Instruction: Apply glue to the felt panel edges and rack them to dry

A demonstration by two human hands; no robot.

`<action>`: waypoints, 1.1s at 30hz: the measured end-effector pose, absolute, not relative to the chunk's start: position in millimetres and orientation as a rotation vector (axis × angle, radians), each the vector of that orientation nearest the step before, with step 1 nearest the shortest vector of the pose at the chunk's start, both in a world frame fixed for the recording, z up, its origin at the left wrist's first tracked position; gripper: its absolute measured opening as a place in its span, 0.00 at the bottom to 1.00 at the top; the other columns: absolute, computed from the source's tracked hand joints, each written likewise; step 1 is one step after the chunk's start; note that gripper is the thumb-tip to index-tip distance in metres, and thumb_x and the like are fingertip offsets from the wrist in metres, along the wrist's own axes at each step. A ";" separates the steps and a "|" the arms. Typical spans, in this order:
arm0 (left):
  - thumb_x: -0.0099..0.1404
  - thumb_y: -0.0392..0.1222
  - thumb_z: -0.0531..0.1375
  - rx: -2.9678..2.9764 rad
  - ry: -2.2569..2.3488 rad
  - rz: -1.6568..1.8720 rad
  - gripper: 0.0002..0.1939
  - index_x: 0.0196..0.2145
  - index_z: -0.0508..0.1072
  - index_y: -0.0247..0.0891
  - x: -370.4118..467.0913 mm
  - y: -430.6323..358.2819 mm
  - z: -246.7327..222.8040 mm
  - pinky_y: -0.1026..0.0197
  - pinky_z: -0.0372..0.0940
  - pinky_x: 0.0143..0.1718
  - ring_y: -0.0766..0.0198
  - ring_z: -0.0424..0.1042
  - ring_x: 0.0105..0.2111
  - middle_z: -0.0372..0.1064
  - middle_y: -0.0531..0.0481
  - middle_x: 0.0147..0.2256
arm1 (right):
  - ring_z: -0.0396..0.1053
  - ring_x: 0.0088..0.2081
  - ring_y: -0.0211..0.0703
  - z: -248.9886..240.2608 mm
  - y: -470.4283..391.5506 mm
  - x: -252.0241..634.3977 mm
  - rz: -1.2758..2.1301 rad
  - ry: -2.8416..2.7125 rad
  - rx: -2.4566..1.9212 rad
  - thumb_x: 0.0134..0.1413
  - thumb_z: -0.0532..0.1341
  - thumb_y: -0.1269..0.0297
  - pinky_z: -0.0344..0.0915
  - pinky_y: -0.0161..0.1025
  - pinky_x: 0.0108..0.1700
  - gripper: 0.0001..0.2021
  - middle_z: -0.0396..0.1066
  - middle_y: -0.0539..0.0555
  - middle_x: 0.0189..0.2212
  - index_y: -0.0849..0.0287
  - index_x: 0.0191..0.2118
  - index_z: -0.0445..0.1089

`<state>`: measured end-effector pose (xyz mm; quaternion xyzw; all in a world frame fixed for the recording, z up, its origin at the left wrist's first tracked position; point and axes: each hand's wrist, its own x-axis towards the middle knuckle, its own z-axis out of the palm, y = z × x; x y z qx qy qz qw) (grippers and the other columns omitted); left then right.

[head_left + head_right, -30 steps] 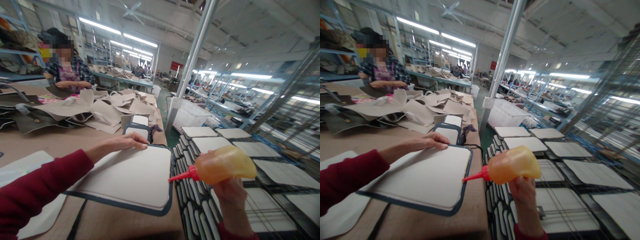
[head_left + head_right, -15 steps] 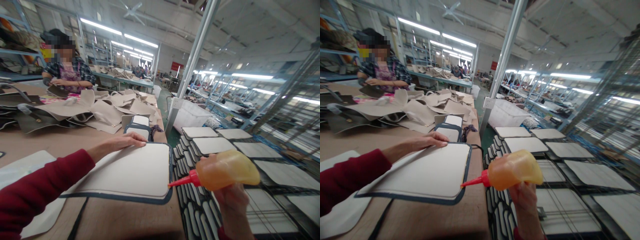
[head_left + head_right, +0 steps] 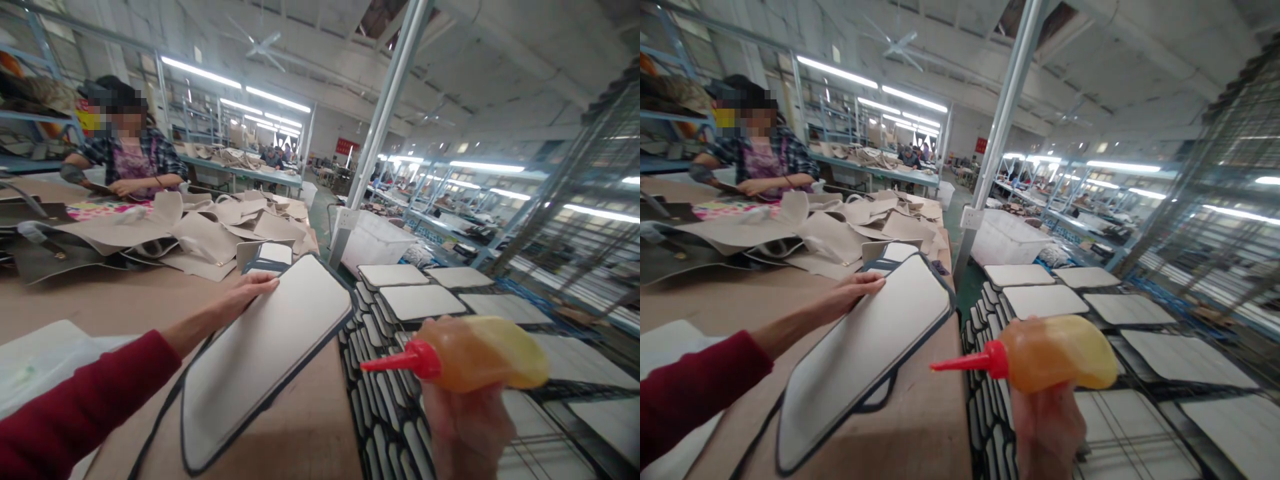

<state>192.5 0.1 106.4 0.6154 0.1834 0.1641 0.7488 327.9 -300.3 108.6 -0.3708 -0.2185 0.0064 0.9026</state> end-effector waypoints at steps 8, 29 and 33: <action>0.53 0.52 0.64 1.085 0.519 0.514 0.15 0.32 0.69 0.39 197.0 -71.2 71.3 0.66 0.63 0.29 0.65 0.70 0.27 0.72 0.54 0.28 | 0.55 0.59 0.47 145.4 -294.0 368.1 -0.152 -0.535 -0.713 0.44 0.66 0.58 0.50 0.52 0.62 0.19 0.70 0.45 0.48 0.50 0.46 0.70; 0.50 0.55 0.66 0.956 0.646 0.427 0.19 0.39 0.74 0.45 177.6 -103.0 64.6 0.62 0.66 0.37 0.55 0.73 0.41 0.76 0.51 0.37 | 0.65 0.49 0.49 153.7 -286.3 406.9 -0.122 -0.570 -0.863 0.32 0.71 0.58 0.53 0.57 0.58 0.24 0.72 0.50 0.44 0.49 0.42 0.72; 0.48 0.53 0.67 0.916 0.792 0.460 0.23 0.41 0.74 0.44 174.3 -102.3 66.3 0.59 0.66 0.41 0.54 0.71 0.46 0.75 0.47 0.43 | 0.63 0.52 0.55 155.9 -286.6 403.9 -0.091 -0.622 -0.896 0.31 0.70 0.56 0.54 0.61 0.56 0.25 0.71 0.51 0.45 0.50 0.43 0.71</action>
